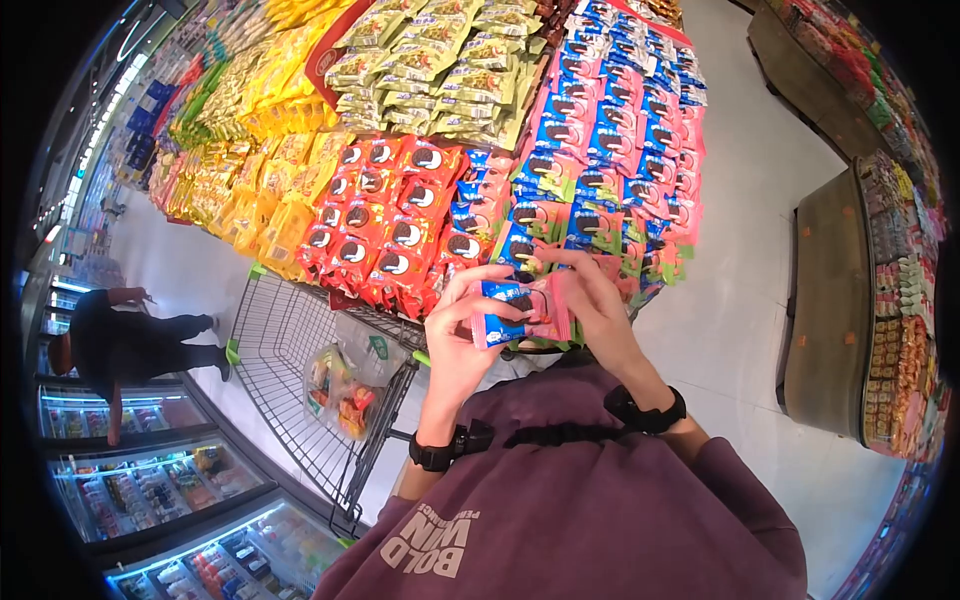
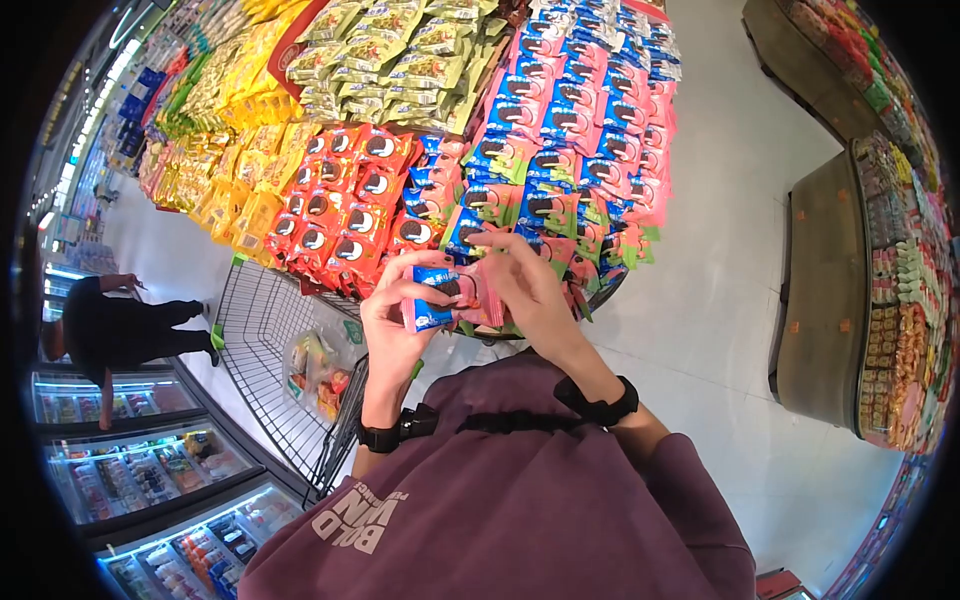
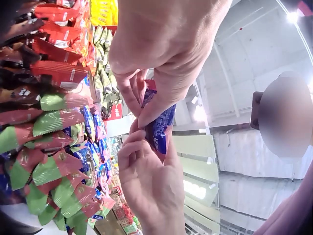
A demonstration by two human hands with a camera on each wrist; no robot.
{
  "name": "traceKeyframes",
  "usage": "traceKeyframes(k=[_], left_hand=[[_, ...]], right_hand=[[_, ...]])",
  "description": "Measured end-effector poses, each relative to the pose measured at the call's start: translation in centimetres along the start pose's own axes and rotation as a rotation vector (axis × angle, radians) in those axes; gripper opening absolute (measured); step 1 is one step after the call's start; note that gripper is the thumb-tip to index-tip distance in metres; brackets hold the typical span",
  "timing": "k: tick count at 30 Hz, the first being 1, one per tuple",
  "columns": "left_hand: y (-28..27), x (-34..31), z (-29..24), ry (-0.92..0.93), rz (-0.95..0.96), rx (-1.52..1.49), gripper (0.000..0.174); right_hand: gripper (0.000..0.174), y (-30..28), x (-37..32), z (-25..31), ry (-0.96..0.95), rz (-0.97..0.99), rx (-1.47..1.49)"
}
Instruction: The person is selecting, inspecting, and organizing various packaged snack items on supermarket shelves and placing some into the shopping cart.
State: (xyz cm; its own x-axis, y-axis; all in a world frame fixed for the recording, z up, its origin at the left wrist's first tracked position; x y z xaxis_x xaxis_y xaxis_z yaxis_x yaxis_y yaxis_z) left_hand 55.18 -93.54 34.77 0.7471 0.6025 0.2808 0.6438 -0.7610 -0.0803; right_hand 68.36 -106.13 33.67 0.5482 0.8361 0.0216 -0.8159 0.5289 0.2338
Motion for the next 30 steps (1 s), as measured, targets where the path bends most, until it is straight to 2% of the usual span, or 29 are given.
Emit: traceKeyframes(k=[2,3,6,7,10,14,15,18,19,22,23,26,29,30], left_hand=[[0.5,0.1,-0.5,-0.033,0.030,-0.023,0.026],[0.6,0.3,-0.4,0.035,0.061,-0.011,0.033],[1.8,0.6,-1.1,-0.027,-0.050,-0.070,0.044],[1.8,0.5,0.0,0.025,-0.048,-0.036,0.040],[2.1,0.7,0.6,-0.245,-0.145,-0.248,0.030],[2.4,0.9,0.7,-0.389,-0.047,-0.167,0.025],[3.0,1.1,1.2,-0.325,-0.051,-0.176,0.021],[3.6,1.2,1.1,-0.482,-0.006,-0.180,0.019],[4.0,1.3,1.6,-0.412,-0.045,-0.176,0.011],[5.3,2.1,1.1,-0.384,-0.134,-0.222,0.010],[5.8,2.5,1.2,-0.369,-0.147,-0.173,0.012],[7.4,3.3,1.0,-0.487,-0.099,-0.126,0.010],[9.5,4.7,0.5,-0.432,-0.055,-0.102,0.012],[10.2,5.1,0.3,-0.416,-0.045,-0.094,0.013]], right_hand=[[0.041,0.7,-0.6,1.3,0.044,0.053,-0.028],[0.044,0.8,-0.5,1.1,0.024,0.034,0.011],[0.044,-0.3,-0.4,0.5,-0.055,-0.032,0.029],[0.044,-0.6,-0.4,0.8,-0.065,-0.078,0.058],[0.044,-2.0,-0.3,1.0,-0.093,-0.149,-0.008],[0.045,-3.2,-0.4,1.1,-0.075,-0.141,-0.056],[0.041,-3.4,-0.5,1.4,-0.088,-0.146,-0.091],[0.036,-4.4,-0.5,0.6,-0.099,-0.116,-0.065],[0.024,-4.6,-0.6,1.2,-0.022,-0.137,0.015],[0.014,-6.8,-0.2,0.8,-0.004,-0.186,-0.102],[0.013,-7.5,-0.3,1.2,0.058,-0.171,-0.132],[0.013,-9.5,0.1,0.7,0.016,-0.185,-0.091],[0.013,-11.4,0.2,1.6,0.038,-0.198,-0.099],[0.013,-12.1,0.2,2.0,-0.015,-0.211,-0.152]])
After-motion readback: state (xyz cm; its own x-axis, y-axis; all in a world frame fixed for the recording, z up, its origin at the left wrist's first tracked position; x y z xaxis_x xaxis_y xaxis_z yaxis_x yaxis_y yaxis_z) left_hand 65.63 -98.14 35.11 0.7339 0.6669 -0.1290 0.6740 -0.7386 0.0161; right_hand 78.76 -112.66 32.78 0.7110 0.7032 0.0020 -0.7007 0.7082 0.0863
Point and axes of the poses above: each hand's wrist, its own x-axis towards the middle knuckle, its own y-axis out of the palm, z = x × y, the point moved 2 cm from there along x, towards the middle knuckle, and after that the axes turned 2 degrees about -y, right-handed, at the moved point
